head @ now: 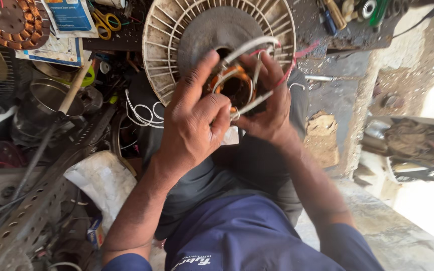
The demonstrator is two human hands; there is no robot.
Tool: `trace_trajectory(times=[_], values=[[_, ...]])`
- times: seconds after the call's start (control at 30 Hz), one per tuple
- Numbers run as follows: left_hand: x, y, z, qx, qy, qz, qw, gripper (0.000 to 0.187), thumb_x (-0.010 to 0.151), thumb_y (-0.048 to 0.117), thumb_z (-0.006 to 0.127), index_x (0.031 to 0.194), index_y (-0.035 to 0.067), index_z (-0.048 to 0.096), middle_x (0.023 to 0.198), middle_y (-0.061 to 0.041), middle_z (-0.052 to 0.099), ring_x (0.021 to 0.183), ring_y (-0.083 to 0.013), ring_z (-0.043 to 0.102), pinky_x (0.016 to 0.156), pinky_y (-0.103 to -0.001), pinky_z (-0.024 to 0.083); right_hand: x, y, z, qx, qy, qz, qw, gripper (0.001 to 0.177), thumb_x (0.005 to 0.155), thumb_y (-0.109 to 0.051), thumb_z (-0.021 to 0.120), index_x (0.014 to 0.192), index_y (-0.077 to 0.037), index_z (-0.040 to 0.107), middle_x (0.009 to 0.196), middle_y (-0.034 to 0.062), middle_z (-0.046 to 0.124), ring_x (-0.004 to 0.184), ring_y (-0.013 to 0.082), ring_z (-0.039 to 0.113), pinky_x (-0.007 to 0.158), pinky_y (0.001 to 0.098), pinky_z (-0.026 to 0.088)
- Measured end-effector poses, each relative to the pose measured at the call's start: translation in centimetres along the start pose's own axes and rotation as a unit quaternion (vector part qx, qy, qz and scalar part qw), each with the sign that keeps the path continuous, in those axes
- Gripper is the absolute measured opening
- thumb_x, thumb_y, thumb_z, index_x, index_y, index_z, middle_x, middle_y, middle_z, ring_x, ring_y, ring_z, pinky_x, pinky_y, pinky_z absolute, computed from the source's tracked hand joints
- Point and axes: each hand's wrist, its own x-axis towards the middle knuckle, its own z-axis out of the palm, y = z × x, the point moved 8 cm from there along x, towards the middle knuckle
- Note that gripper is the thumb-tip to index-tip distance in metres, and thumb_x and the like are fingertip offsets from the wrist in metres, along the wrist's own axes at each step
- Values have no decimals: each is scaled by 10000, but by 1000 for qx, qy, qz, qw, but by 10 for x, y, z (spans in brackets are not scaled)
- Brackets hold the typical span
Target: The person is repairing an electric fan motor by hand. They are seated on the floor with the motor on their lap, using their hands to tie white plastic zip ties around the copper windings to secure them.
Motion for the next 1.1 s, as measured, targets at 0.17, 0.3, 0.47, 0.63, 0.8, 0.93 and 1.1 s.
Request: trace_trajectory(times=[0.17, 0.3, 0.47, 0.63, 0.8, 0.93, 1.1], values=[[2, 11, 1, -22, -27, 44, 998, 108, 900, -19, 718, 968, -21, 635, 1539, -244, 465, 1364, -420, 592, 1118, -487, 557, -43, 10, 15, 69, 141, 1, 988, 1105, 859, -289, 898, 1660, -111, 159, 1620, 178, 380, 1456, 284, 490, 1220, 404, 467], [-7, 20, 6, -20, -44, 66, 997, 155, 896, 5, 738, 985, -58, 628, 1526, -277, 447, 1358, -441, 571, 1095, -488, 556, -70, 18, 24, 86, 206, 14, 975, 1059, 841, -252, 917, 1630, -104, 226, 1526, 143, 449, 1344, 255, 580, 1133, 397, 540], [-13, 26, 12, 34, -58, 89, 994, 109, 977, -20, 677, 1001, -116, 633, 1555, -260, 437, 1403, -415, 531, 1121, -474, 551, -73, 13, 22, -71, 222, -7, 973, 1086, 777, -192, 964, 1570, -126, 225, 1531, 104, 411, 1291, 229, 581, 1055, 375, 554], [-13, 25, 16, 60, -61, 76, 993, 108, 1032, -9, 642, 1018, -115, 645, 1573, -236, 432, 1427, -402, 498, 1151, -475, 529, -71, 11, 24, -67, 225, -18, 972, 1082, 823, -119, 969, 1572, -135, 188, 1556, 101, 395, 1299, 222, 590, 1064, 363, 561], [-11, 25, 20, 64, -77, 70, 993, 133, 1007, 32, 651, 979, -98, 643, 1561, -243, 435, 1415, -413, 501, 1147, -489, 517, -74, 17, 23, -20, 205, 9, 978, 1074, 771, -86, 963, 1573, -115, 248, 1519, 108, 432, 1256, 229, 611, 1040, 365, 567], [-11, 26, 22, 86, -79, 69, 991, 138, 1021, 33, 655, 941, -76, 630, 1573, -214, 441, 1424, -394, 508, 1167, -477, 516, -90, 65, 30, 381, 253, 231, 859, 965, 860, -103, 943, 1519, 4, 245, 1469, 284, 490, 1218, 326, 656, 1031, 446, 606], [-9, 25, 22, 82, -82, 58, 992, 158, 1008, 43, 657, 897, -58, 608, 1573, -229, 425, 1425, -411, 501, 1177, -481, 514, -66, 12, 25, -10, 176, -19, 984, 1098, 798, -129, 947, 1584, -140, 181, 1559, 114, 378, 1313, 253, 613, 1039, 374, 604]])
